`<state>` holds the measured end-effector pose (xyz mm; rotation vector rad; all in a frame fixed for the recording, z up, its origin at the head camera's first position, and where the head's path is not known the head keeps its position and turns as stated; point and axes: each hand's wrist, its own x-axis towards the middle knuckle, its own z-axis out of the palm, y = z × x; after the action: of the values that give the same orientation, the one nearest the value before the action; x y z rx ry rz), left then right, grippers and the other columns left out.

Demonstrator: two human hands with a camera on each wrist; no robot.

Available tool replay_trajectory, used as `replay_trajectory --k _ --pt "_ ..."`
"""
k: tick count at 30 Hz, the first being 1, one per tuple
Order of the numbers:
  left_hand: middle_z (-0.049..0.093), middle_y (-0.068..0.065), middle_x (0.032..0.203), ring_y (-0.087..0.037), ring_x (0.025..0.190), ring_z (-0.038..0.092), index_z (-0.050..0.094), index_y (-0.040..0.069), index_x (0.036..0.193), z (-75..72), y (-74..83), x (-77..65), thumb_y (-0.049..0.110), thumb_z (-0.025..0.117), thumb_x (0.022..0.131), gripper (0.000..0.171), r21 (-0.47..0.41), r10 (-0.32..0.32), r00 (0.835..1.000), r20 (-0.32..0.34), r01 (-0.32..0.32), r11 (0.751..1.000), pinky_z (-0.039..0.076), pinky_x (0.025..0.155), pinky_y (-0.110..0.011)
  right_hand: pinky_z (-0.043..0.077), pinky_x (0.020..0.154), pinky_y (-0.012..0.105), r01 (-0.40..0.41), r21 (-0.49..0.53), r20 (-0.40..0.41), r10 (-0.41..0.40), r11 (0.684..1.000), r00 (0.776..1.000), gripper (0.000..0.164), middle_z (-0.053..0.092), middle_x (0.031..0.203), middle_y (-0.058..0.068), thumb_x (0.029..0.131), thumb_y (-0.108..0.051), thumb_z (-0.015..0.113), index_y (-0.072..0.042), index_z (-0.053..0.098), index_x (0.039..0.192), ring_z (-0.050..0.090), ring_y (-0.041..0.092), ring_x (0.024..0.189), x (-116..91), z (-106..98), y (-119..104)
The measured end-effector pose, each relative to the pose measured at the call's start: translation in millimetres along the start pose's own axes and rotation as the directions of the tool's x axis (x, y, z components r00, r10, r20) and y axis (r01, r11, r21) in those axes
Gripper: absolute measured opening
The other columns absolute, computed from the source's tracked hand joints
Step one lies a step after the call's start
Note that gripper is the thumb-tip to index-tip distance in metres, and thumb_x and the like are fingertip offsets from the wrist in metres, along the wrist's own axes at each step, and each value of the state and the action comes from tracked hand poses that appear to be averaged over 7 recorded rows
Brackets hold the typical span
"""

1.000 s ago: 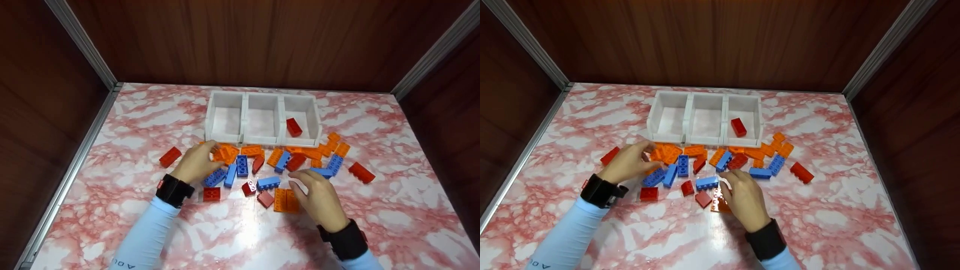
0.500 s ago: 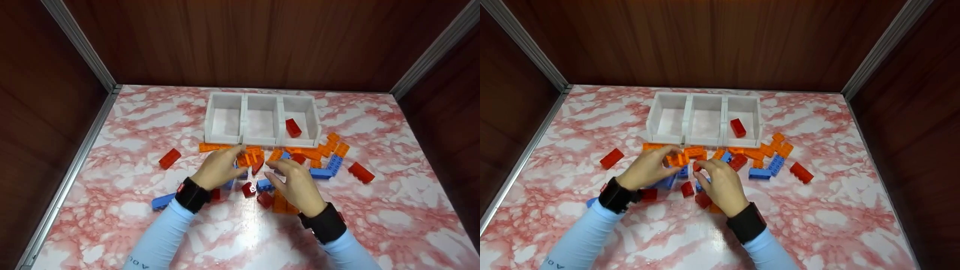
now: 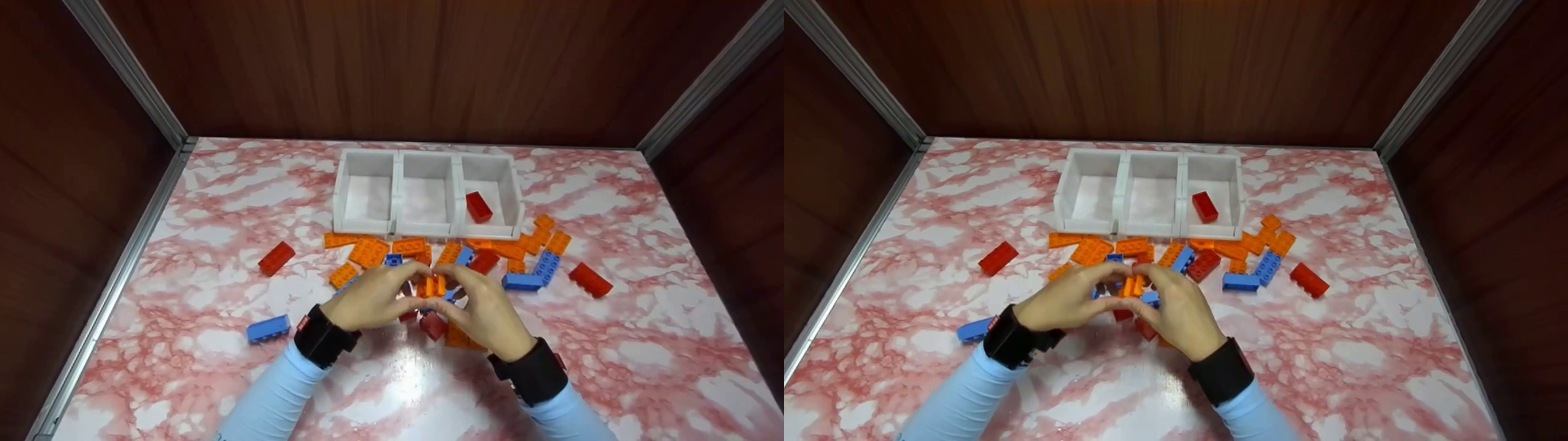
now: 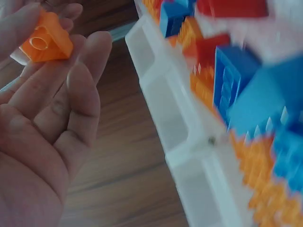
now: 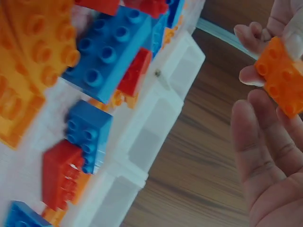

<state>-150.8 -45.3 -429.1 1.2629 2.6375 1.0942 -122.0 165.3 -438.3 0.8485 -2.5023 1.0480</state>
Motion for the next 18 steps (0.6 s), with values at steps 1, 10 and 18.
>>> replay_trajectory --k 1,10,18 --pt "0.062 0.004 0.100 -0.009 0.085 0.060 0.052 0.015 0.120 2.7 1.2 -1.0 0.040 0.055 0.089 0.040 -0.014 0.003 1.000 0.006 -0.003 1.000 0.048 0.074 -0.021 0.050 0.064 0.021 0.000 0.008 -0.004 0.000 1.000 1.000 0.040 0.063 0.092 -0.006 0.079 -0.029 0.070 -0.011 0.059 0.113 0.058 0.006 0.078 -2.4 0.5 0.1" --pt "0.057 0.003 0.076 -0.006 0.051 0.047 0.047 0.019 0.128 5.2 -1.0 -3.6 0.022 0.046 0.097 0.032 -0.076 -0.049 0.998 0.035 0.051 0.996 0.046 0.053 -0.018 0.052 0.069 0.026 0.002 0.093 -0.104 0.008 0.996 0.995 0.036 0.066 0.099 0.003 0.078 -0.017 0.072 -0.006 0.058 0.109 0.064 0.015 0.087 -14.9 -2.2 5.9" --pt "0.062 -0.004 0.106 -0.014 0.067 0.060 0.047 0.021 0.131 -34.6 -37.3 2.9 0.038 0.047 0.094 0.040 -0.078 -0.349 0.934 -0.074 0.343 0.936 0.052 0.063 -0.029 0.052 0.069 0.029 -0.292 -0.090 0.031 0.295 0.952 0.955 0.040 0.065 0.093 -0.003 0.077 -0.023 0.073 -0.012 0.062 0.114 0.059 0.010 0.078 -24.9 -28.1 27.3"
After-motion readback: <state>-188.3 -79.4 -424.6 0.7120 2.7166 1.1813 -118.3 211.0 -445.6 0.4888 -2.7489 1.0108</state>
